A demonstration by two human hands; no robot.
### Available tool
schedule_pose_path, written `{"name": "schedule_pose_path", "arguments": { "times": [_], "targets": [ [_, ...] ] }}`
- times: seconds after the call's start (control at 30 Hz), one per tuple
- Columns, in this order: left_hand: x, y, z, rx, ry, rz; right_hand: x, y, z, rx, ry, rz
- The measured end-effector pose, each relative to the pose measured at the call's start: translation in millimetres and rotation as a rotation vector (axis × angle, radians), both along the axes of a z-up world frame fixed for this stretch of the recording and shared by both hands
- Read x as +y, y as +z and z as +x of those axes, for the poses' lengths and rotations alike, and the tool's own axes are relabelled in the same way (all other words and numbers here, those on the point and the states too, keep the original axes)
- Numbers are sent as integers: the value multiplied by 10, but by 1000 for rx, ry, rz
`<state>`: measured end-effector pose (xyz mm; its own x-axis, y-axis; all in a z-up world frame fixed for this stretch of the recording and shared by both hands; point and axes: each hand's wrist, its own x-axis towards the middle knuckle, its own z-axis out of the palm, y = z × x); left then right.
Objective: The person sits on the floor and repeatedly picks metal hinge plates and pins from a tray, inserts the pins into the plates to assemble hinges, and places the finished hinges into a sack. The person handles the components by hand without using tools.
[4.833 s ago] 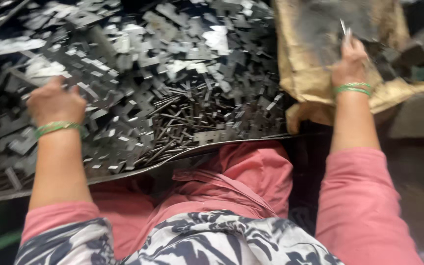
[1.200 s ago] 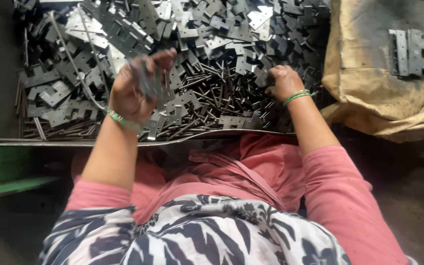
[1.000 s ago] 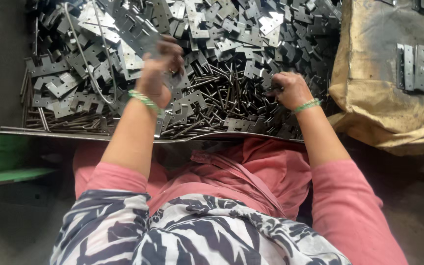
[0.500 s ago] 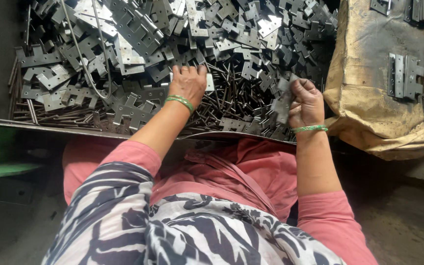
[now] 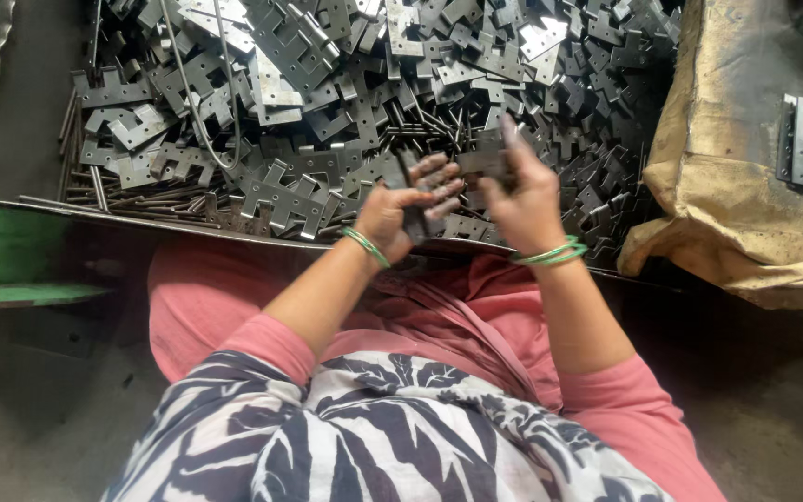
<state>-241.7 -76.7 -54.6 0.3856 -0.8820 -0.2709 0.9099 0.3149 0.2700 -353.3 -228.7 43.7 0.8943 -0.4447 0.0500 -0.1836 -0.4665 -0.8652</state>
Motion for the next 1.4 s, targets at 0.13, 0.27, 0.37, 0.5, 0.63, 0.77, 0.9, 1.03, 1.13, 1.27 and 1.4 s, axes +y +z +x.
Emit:
{"name": "schedule_pose_path", "arguments": {
  "times": [0.13, 0.27, 0.37, 0.5, 0.63, 0.77, 0.9, 1.03, 1.13, 1.27, 1.4],
  "targets": [
    [-125, 157, -238, 113, -2, -6, 431, -84, -1, -47, 361, -531],
    [-215, 163, -97, -247, -142, 106, 137, -210, -190, -15, 152, -297],
    [-137, 147, 162, -1362, -205, 534, -603, -158, -296, -177, -131, 363],
    [-16, 148, 393, -2243, -58, 1159, -1921, 154, -605, -304, -463, -254],
    [73, 119, 454, -2244, -276, 1196, -2744, 317, -883, 169, -474, -1241],
    [77, 197, 670, -2128, -387, 1118, -2523, 318, -863, 353, -365, -1387],
    [238, 230, 902, -2082, -473, 1020, -1640, 49, -656, 272, 9, -1082],
    [460, 305, 1011, -2036, -52, 732, -1009, -349, -637, 426, 295, -891],
    [599, 466, 1044, -1565, 81, 589, -953, -529, -677, 523, 327, -823],
    [747, 786, 1077, -995, 263, -65, -1047, -453, -630, 566, 349, -837],
    [819, 926, 1104, -525, 410, -342, -1021, -253, -627, 424, 390, -691]
  ]
}}
